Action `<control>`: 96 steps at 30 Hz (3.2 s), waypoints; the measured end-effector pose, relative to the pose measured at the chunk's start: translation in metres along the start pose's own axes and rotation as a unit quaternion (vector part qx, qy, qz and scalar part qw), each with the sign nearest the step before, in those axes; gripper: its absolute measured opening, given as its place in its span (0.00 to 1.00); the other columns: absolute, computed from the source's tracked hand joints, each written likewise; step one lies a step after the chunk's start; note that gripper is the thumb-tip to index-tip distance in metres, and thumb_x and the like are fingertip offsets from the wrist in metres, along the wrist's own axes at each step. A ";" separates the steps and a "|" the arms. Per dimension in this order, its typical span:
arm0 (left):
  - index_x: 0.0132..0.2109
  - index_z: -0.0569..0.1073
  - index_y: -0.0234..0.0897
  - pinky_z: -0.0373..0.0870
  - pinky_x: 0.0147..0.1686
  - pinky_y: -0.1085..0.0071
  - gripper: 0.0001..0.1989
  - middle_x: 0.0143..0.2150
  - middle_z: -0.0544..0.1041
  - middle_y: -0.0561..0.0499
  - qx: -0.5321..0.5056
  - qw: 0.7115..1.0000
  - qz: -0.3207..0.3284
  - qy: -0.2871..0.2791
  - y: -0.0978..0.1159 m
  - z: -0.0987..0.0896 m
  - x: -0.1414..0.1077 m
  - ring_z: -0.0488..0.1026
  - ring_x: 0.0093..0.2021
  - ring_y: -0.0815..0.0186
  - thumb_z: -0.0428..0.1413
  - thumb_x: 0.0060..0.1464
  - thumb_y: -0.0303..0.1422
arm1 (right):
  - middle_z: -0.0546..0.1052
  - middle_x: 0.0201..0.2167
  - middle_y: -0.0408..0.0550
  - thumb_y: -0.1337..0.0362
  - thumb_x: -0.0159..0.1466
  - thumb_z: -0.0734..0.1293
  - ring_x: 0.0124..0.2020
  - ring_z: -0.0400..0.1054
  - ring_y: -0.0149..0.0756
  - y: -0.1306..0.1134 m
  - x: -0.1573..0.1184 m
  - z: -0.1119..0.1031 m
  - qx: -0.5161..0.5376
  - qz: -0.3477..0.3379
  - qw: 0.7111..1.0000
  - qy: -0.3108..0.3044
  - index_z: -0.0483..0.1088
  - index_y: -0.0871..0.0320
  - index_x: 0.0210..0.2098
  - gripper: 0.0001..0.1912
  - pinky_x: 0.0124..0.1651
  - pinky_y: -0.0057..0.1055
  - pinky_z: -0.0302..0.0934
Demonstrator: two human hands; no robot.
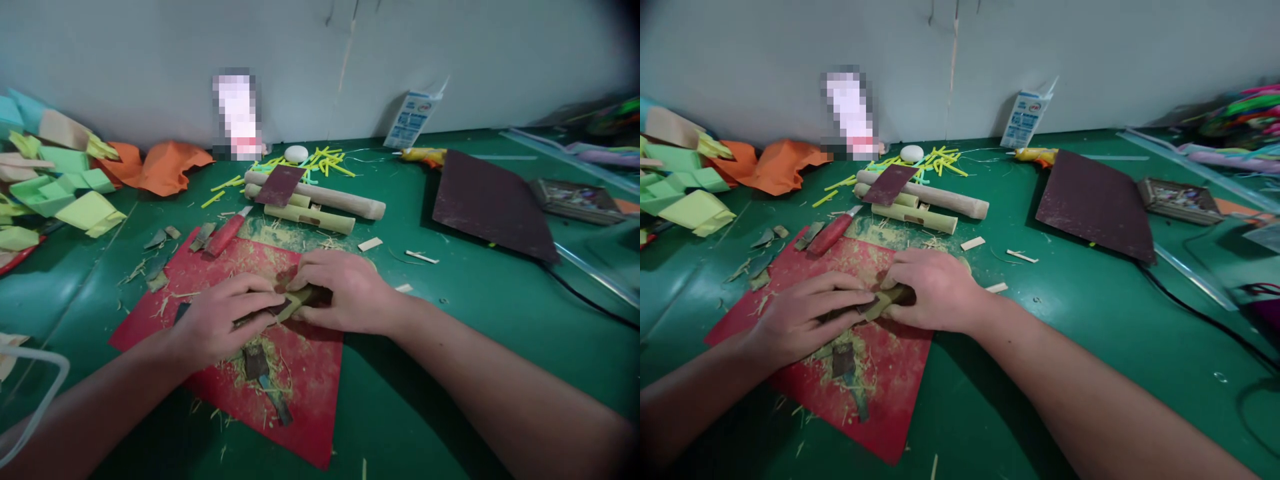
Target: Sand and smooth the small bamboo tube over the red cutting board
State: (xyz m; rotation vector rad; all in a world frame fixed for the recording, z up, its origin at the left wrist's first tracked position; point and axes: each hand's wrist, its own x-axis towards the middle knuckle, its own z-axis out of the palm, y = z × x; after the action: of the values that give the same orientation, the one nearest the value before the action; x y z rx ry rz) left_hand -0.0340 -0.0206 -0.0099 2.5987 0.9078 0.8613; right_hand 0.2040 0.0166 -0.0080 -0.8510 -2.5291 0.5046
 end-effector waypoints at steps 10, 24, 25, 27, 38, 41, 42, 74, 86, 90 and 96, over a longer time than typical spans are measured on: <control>0.42 0.77 0.34 0.78 0.42 0.72 0.06 0.41 0.80 0.45 -0.054 0.997 -0.049 0.034 0.005 0.006 0.005 0.79 0.42 0.65 0.61 0.57 0.30 | 0.74 0.33 0.44 0.59 0.58 0.71 0.35 0.67 0.32 0.000 0.002 -0.001 0.000 -0.004 1.000 -0.003 0.74 0.58 0.35 0.10 0.35 0.28 0.54; 0.39 0.80 0.39 0.79 0.41 0.71 0.04 0.40 0.82 0.50 -0.059 0.980 -0.185 0.040 0.013 0.005 0.008 0.80 0.40 0.65 0.60 0.56 0.29 | 0.75 0.34 0.44 0.58 0.57 0.70 0.35 0.68 0.33 -0.001 0.003 -0.002 0.002 0.007 1.000 -0.011 0.75 0.57 0.36 0.10 0.34 0.28 0.53; 0.38 0.80 0.39 0.79 0.41 0.71 0.04 0.40 0.82 0.50 -0.066 0.980 -0.181 0.043 0.013 0.005 0.008 0.80 0.40 0.65 0.60 0.56 0.29 | 0.75 0.34 0.44 0.58 0.58 0.70 0.36 0.68 0.33 -0.001 0.003 -0.002 0.003 0.008 1.000 -0.012 0.75 0.57 0.37 0.10 0.34 0.28 0.53; 0.38 0.79 0.38 0.78 0.42 0.72 0.04 0.39 0.82 0.50 -0.067 0.986 -0.146 0.052 0.013 0.005 0.008 0.80 0.40 0.65 0.60 0.56 0.27 | 0.75 0.34 0.44 0.57 0.58 0.70 0.36 0.69 0.34 -0.001 0.003 -0.002 0.002 0.006 1.000 -0.012 0.75 0.57 0.37 0.11 0.35 0.29 0.54; 0.42 0.78 0.36 0.78 0.41 0.69 0.06 0.39 0.81 0.46 -0.003 0.999 0.046 0.021 0.004 -0.001 0.011 0.78 0.40 0.65 0.56 0.62 0.27 | 0.74 0.33 0.44 0.59 0.59 0.70 0.35 0.68 0.33 -0.002 0.001 -0.001 0.007 -0.007 1.000 0.000 0.74 0.57 0.35 0.09 0.34 0.28 0.54; 0.41 0.78 0.35 0.78 0.41 0.68 0.07 0.39 0.81 0.46 -0.009 0.999 0.038 0.022 0.005 0.001 0.014 0.78 0.40 0.64 0.55 0.62 0.27 | 0.74 0.33 0.44 0.58 0.60 0.70 0.35 0.67 0.32 -0.001 0.001 -0.001 0.013 -0.010 1.000 0.000 0.73 0.57 0.34 0.09 0.34 0.28 0.54; 0.41 0.78 0.35 0.78 0.41 0.67 0.07 0.39 0.80 0.45 -0.013 0.999 0.042 0.018 0.005 0.000 0.015 0.78 0.40 0.64 0.55 0.62 0.27 | 0.74 0.33 0.44 0.57 0.60 0.70 0.35 0.67 0.32 0.000 0.001 -0.001 0.015 -0.008 1.000 0.000 0.73 0.57 0.35 0.10 0.34 0.28 0.54; 0.41 0.75 0.36 0.75 0.39 0.66 0.06 0.38 0.79 0.46 -0.034 0.997 0.057 0.028 0.004 0.003 0.011 0.76 0.38 0.64 0.54 0.62 0.26 | 0.75 0.33 0.44 0.56 0.56 0.73 0.34 0.68 0.33 -0.001 0.003 -0.002 0.043 0.047 0.998 -0.010 0.72 0.57 0.31 0.11 0.32 0.28 0.53; 0.39 0.76 0.35 0.75 0.38 0.66 0.05 0.37 0.79 0.46 -0.054 0.998 0.031 0.025 0.005 0.003 0.011 0.75 0.37 0.64 0.55 0.61 0.25 | 0.74 0.32 0.44 0.56 0.55 0.73 0.33 0.67 0.33 0.000 0.003 -0.002 0.041 0.050 0.998 -0.010 0.73 0.56 0.31 0.11 0.32 0.27 0.53; 0.38 0.75 0.34 0.74 0.38 0.66 0.04 0.36 0.79 0.46 -0.051 0.997 0.043 0.028 0.006 0.005 0.012 0.74 0.37 0.64 0.56 0.60 0.24 | 0.75 0.33 0.44 0.56 0.54 0.74 0.34 0.68 0.33 -0.001 0.004 -0.003 0.050 0.056 0.997 -0.017 0.73 0.57 0.32 0.12 0.33 0.28 0.54; 0.41 0.76 0.35 0.75 0.39 0.65 0.06 0.38 0.79 0.46 -0.017 0.999 0.039 0.011 0.004 -0.002 0.006 0.75 0.37 0.64 0.54 0.61 0.25 | 0.76 0.35 0.45 0.56 0.56 0.73 0.35 0.69 0.34 0.002 0.004 -0.003 0.040 0.040 0.998 -0.018 0.75 0.56 0.35 0.12 0.35 0.29 0.56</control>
State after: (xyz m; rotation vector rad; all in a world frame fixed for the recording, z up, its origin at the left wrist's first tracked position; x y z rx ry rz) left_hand -0.0292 -0.0199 -0.0037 2.6143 0.7957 0.9202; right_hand 0.2041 0.0210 -0.0049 -0.9248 -2.4968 0.6482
